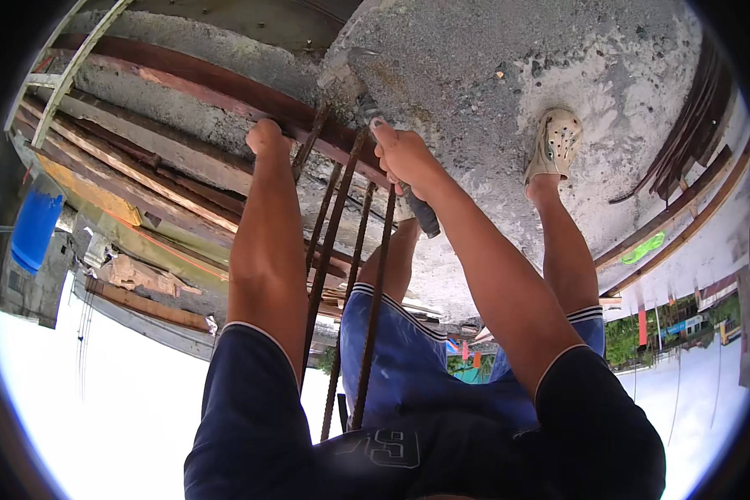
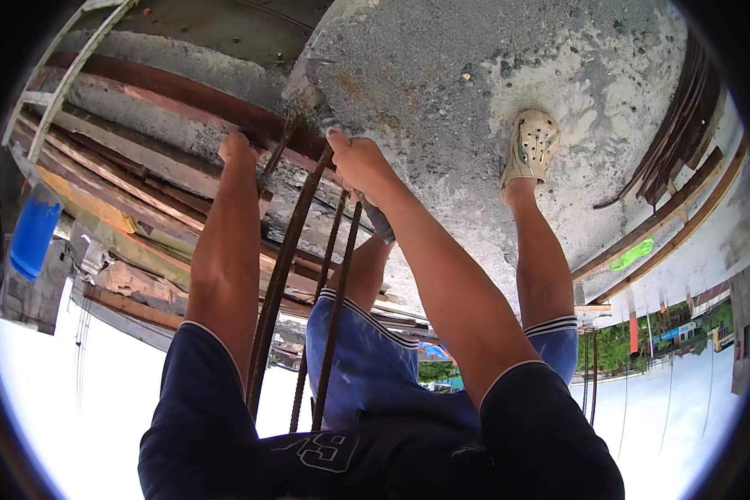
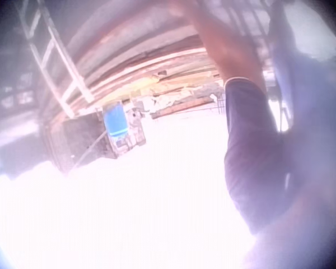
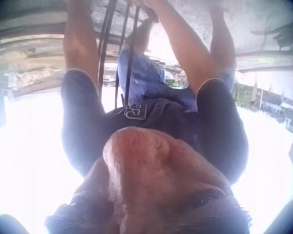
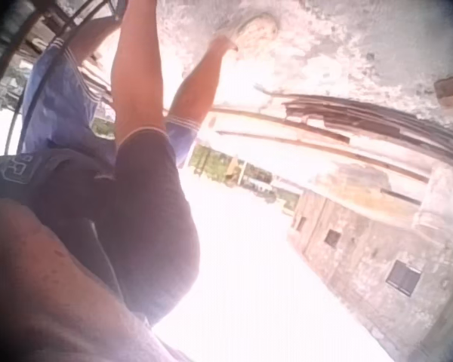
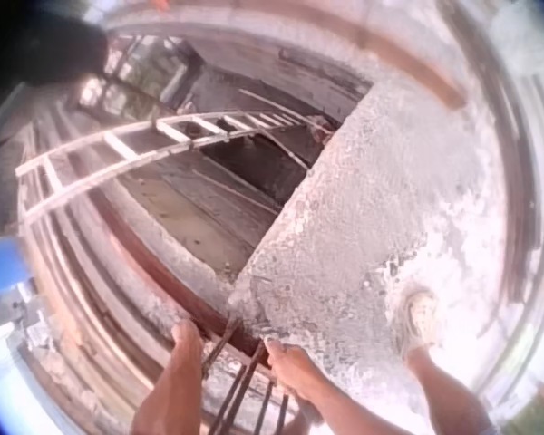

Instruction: The person picks up wire ties from a bucket and uses a hammer to tighten them around intersecting reinforcement bars on a concrete roof.

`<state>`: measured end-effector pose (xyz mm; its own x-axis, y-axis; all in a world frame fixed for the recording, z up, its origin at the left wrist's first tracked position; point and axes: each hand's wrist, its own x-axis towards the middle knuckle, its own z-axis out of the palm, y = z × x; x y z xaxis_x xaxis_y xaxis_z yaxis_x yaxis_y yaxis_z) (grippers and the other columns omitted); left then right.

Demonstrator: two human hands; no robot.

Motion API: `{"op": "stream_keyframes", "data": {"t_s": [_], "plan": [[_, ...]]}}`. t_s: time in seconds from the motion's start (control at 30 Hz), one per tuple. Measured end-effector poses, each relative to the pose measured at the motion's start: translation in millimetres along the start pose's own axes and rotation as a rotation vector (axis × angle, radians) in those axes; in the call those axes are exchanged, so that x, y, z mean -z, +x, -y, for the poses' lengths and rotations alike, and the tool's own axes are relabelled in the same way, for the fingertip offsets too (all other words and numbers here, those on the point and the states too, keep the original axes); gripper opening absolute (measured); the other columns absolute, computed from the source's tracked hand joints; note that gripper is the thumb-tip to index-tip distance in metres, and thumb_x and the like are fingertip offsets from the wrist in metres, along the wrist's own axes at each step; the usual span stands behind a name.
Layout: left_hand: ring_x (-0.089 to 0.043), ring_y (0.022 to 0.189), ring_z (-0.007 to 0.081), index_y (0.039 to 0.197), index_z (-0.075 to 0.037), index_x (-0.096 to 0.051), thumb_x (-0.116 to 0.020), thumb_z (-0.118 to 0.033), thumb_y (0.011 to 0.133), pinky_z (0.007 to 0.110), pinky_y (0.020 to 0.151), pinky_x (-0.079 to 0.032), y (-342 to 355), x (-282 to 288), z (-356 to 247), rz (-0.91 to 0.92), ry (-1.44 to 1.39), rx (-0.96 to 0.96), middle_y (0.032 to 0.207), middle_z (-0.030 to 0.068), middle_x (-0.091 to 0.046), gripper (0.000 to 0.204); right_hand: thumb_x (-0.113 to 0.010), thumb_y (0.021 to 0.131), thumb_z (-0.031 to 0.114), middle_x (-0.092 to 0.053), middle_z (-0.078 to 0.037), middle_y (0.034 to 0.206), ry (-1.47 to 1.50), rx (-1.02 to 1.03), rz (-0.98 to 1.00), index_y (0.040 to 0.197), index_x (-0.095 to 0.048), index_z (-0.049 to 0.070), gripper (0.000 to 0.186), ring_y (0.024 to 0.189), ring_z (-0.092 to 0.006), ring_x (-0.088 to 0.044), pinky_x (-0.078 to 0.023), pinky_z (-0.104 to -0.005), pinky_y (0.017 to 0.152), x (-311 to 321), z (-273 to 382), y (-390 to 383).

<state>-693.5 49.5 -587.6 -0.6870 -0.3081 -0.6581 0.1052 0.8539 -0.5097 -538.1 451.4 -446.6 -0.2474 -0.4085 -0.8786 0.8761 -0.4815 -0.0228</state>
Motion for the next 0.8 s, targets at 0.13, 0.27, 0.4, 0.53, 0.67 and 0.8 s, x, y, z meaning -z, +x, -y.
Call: {"op": "stream_keyframes", "data": {"t_s": [0.13,0.27,0.4,0.53,0.67,0.8], "plan": [[-0.068,0.103,0.0148,0.111,-0.012,-0.072,-0.086,-0.035,0.073,0.031,0.086,-0.056,-107.2,8.5,-148.3,0.248,0.229,-0.111,0.112,0.0021,-0.072,0.047,-0.049,0.098,0.050,-0.044,0.001,0.058,-0.043,0.233,-0.257,0.090,-0.054,0.001,0.049,0.044,-0.0095,-0.040,-0.037,-0.0289,0.039,91.5,22.5,-45.3],[-0.067,0.111,0.0218,0.109,-0.015,-0.073,-0.085,-0.042,0.070,0.032,0.088,-0.056,-85.9,41.2,-111.2,0.250,0.261,-0.089,0.117,0.0055,-0.071,0.049,-0.047,0.099,0.049,-0.045,0.000,0.059,0.176,0.610,-0.433,0.091,-0.055,0.001,0.049,0.045,-0.0104,-0.042,-0.038,-0.0292,0.039,69.7,59.9,-43.3],[-0.067,0.111,0.0216,0.109,-0.014,-0.073,-0.085,-0.040,0.071,0.033,0.089,-0.056,-118.5,54.0,-162.4,0.209,0.270,-0.165,0.117,0.0062,-0.070,0.046,-0.049,0.097,0.048,-0.052,-0.006,0.063,-0.408,-0.088,-0.167,0.083,-0.058,-0.001,0.052,0.045,-0.0141,-0.043,-0.039,-0.0319,0.040,75.0,-46.2,20.7],[-0.067,0.111,0.0222,0.108,-0.014,-0.073,-0.083,-0.035,0.072,0.033,0.088,-0.056,-115.9,45.8,-135.1,0.237,0.272,-0.108,0.117,0.0067,-0.070,0.043,-0.051,0.097,0.047,-0.048,-0.001,0.060,-0.391,-0.011,-0.132,0.082,-0.058,0.001,0.049,0.045,-0.0120,-0.041,-0.036,-0.0318,0.039,73.1,-7.9,-17.2],[-0.066,0.112,0.0226,0.109,-0.014,-0.072,-0.083,-0.032,0.073,0.032,0.088,-0.056,-93.7,-31.9,-152.5,0.247,0.103,-0.095,0.118,0.0068,-0.070,0.042,-0.048,0.100,0.045,-0.048,0.001,0.060,-0.102,0.446,-0.399,0.085,-0.056,0.003,0.045,0.045,-0.0092,-0.041,-0.037,-0.0294,0.039,105.6,71.5,-72.5],[-0.066,0.112,0.0227,0.110,-0.015,-0.072,-0.082,-0.030,0.073,0.031,0.090,-0.055,-4.9,-80.9,-69.0,0.157,-0.279,0.138,0.118,0.0058,-0.069,0.041,-0.048,0.099,0.045,-0.047,0.000,0.060,0.175,0.724,-0.488,0.084,-0.055,0.004,0.044,0.046,-0.0098,-0.042,-0.040,-0.0310,0.041,62.6,65.2,-27.6]]}}
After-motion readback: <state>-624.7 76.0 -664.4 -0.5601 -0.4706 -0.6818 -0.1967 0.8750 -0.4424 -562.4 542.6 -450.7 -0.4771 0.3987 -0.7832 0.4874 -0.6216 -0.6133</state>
